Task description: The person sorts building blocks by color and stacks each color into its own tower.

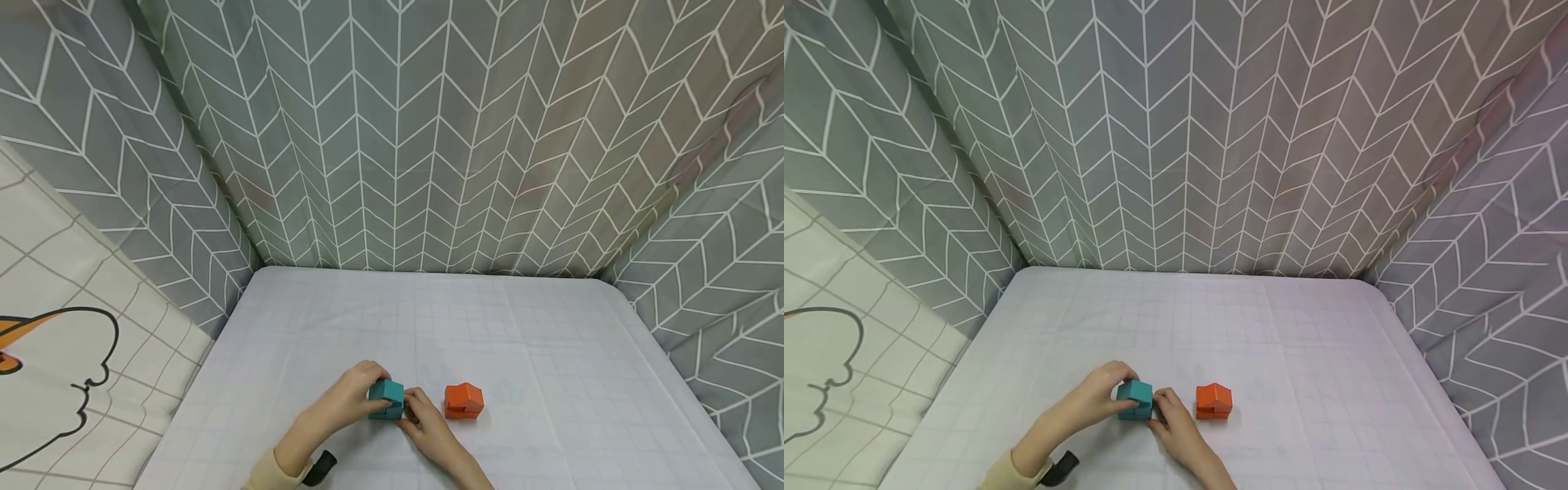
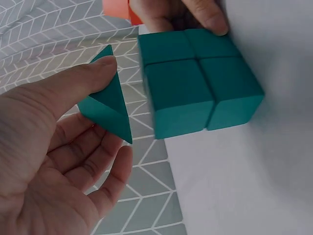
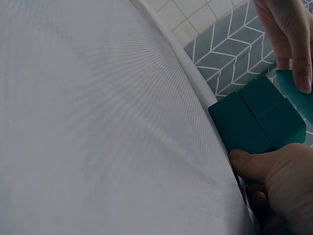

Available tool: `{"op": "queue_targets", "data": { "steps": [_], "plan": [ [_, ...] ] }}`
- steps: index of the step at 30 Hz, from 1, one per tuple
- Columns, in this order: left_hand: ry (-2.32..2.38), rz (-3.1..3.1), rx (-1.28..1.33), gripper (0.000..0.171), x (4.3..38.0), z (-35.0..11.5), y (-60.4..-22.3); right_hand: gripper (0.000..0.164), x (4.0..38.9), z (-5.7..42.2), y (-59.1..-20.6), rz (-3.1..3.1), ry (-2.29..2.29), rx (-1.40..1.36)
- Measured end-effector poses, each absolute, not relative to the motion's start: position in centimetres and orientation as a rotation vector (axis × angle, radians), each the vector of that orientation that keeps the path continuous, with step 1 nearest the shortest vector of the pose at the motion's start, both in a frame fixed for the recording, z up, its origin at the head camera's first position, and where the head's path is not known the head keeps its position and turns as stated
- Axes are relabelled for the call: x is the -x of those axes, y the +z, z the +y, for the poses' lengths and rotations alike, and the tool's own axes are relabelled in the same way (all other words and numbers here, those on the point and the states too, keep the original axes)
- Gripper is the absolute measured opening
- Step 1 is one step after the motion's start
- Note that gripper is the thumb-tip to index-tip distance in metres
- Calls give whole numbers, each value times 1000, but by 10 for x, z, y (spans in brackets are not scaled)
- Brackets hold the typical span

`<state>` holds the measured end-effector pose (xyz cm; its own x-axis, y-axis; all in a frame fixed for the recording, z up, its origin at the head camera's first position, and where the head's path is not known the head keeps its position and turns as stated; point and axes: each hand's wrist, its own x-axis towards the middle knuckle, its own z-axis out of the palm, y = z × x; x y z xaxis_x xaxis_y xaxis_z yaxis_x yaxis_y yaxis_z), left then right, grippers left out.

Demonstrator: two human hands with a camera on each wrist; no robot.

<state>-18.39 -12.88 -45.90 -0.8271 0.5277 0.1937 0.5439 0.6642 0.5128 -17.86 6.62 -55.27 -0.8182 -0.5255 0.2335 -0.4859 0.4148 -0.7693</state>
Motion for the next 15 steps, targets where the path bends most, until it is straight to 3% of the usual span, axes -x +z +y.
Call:
{"op": "queue_targets", "data": {
  "steps": [15],
  "plan": [
    [-873,-2889,885,31,182,-129,-470,29,177,66,-555,2623,-1448,1010]
  ]
}}
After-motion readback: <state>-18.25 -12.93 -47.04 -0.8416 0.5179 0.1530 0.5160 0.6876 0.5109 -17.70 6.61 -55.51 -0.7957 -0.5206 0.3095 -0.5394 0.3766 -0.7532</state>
